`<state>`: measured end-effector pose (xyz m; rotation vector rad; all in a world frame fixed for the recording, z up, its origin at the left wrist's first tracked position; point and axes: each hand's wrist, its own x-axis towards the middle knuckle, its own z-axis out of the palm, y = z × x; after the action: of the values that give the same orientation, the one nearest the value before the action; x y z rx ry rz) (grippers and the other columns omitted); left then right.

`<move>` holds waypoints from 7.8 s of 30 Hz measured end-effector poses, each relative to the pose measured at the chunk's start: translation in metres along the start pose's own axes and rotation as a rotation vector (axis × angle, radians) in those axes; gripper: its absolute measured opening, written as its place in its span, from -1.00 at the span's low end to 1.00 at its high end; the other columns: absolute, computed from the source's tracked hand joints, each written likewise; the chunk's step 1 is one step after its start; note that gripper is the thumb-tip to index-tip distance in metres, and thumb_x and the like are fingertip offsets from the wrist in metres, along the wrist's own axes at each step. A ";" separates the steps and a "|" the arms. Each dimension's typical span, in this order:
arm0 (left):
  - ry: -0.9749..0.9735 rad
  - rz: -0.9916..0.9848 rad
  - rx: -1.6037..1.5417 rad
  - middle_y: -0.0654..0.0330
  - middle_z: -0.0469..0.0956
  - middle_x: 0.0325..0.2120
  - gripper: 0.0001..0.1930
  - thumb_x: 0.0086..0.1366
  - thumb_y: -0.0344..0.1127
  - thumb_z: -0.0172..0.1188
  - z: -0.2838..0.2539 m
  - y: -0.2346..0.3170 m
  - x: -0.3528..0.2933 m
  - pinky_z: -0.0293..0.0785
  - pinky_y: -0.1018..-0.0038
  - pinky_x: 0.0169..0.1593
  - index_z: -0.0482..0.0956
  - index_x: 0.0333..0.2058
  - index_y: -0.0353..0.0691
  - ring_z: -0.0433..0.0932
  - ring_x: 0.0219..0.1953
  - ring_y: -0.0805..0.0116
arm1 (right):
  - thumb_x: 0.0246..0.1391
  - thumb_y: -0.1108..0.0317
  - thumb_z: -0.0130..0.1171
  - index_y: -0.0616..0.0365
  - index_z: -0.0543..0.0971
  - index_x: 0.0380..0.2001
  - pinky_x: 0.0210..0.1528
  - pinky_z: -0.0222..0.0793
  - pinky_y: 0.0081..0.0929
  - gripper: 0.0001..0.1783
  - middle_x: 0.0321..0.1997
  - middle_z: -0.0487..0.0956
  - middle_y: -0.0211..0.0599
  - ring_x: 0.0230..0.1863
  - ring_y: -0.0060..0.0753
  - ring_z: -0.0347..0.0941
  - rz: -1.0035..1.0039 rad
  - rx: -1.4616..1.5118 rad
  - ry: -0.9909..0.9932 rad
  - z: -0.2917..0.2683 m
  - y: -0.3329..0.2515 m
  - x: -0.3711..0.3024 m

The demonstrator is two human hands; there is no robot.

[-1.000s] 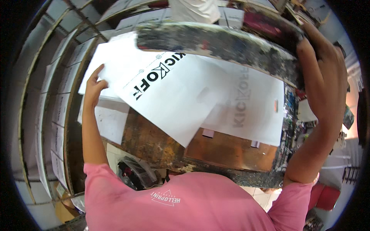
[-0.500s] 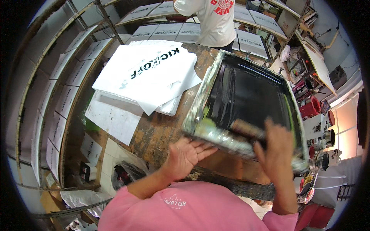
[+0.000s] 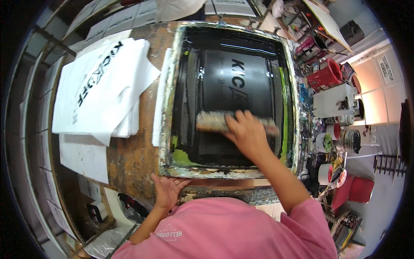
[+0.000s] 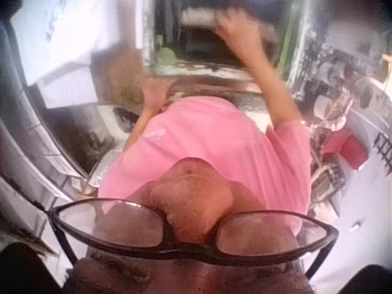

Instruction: The person performs screen printing on plastic bags by placing a bag on the base, lowering the printing screen, spreading ink with a squeegee, and then lifting the screen to remove the printed bag.

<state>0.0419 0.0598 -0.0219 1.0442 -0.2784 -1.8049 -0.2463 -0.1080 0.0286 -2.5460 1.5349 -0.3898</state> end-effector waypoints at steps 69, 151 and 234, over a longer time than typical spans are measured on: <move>0.408 1.009 0.985 0.16 0.67 -0.36 -0.55 0.30 -0.46 0.32 0.126 0.103 0.066 0.51 0.57 -0.30 0.57 0.17 -0.37 0.53 -0.45 0.56 | 0.27 0.02 0.04 0.23 0.60 -0.01 0.07 0.36 -0.23 -0.50 -0.20 0.65 0.05 -0.18 -0.06 0.59 -0.093 -0.109 0.562 -0.271 -0.036 0.058; -0.696 0.185 -0.290 -0.07 0.44 0.28 -0.03 0.26 0.64 -0.30 -0.015 0.013 0.003 0.03 -0.28 0.43 0.53 0.23 -0.07 0.38 0.34 -0.11 | 0.10 0.04 0.27 0.12 0.46 -0.22 0.01 0.44 -0.04 -0.61 -0.32 0.49 -0.14 -0.19 -0.04 0.50 0.015 -0.097 0.057 -0.119 -0.076 -0.079; 1.413 1.581 1.975 0.02 0.66 -0.25 -0.77 0.38 -0.18 0.22 -0.109 0.369 0.147 0.57 0.19 -0.17 0.75 -0.09 -0.05 0.63 -0.31 0.07 | 0.24 0.10 0.00 0.21 0.59 0.06 0.19 0.29 -0.16 -0.51 -0.04 0.61 0.10 0.02 0.12 0.44 0.103 -0.360 0.556 -0.267 -0.061 0.050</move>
<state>0.3399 -0.2133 0.0554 1.8907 -1.4083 1.2786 -0.2505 -0.1209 0.3069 -2.7494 2.0766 -0.9510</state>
